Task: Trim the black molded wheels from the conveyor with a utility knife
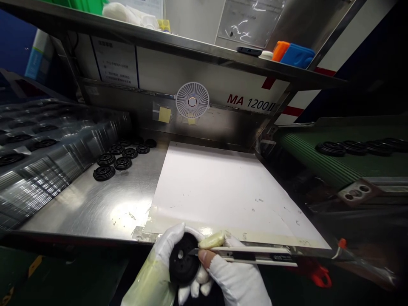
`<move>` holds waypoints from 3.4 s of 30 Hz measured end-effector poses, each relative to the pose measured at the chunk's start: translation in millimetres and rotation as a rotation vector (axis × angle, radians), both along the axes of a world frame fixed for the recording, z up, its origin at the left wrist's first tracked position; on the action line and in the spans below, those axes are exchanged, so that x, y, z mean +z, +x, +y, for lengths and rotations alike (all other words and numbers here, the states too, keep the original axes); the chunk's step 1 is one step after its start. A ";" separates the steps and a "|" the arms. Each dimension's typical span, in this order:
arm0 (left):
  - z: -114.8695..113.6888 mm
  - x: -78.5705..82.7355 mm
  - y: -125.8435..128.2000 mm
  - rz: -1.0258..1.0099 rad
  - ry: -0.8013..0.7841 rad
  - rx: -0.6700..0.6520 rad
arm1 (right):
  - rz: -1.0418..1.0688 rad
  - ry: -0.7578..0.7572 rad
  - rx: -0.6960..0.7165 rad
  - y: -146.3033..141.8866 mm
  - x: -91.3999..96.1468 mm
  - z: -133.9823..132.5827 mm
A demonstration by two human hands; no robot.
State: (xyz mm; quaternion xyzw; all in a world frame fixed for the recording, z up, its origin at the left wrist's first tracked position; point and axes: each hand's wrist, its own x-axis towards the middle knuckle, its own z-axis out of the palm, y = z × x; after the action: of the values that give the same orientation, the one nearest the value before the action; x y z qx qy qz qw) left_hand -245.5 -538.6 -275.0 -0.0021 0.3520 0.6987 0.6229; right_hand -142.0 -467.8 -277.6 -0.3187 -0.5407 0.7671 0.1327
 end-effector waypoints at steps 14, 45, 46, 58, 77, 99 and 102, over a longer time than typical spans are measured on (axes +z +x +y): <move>0.7 -2.2 1.3 -0.028 0.023 0.013 | 0.017 -0.021 -0.063 -0.4 -2.5 -0.7; 0.9 -3.7 -4.6 -0.023 0.033 0.008 | 0.040 -0.092 -0.163 -12.6 2.9 -7.2; 1.2 -3.9 -4.0 -0.026 0.023 0.020 | 0.040 -0.090 -0.153 -12.4 5.4 -7.1; 1.2 2.2 -5.7 0.001 0.053 -0.010 | 0.077 -0.167 -0.133 -16.1 -3.3 1.4; 2.2 -0.3 -2.2 -0.037 0.008 0.030 | 0.009 -0.028 -0.209 -14.0 -8.4 0.1; 9.1 -19.2 -24.2 0.429 0.097 0.086 | 0.156 -0.028 -0.297 -9.3 -10.4 10.9; 9.6 -17.4 -19.3 0.498 0.061 0.137 | 0.123 -0.047 -0.282 -10.6 -13.3 9.9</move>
State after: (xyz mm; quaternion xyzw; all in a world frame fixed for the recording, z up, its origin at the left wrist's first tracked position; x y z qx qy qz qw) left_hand -264.8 -529.0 -292.4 0.1648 0.4722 0.7284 0.4683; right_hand -152.6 -457.9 -290.9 -0.3470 -0.4634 0.7712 0.2647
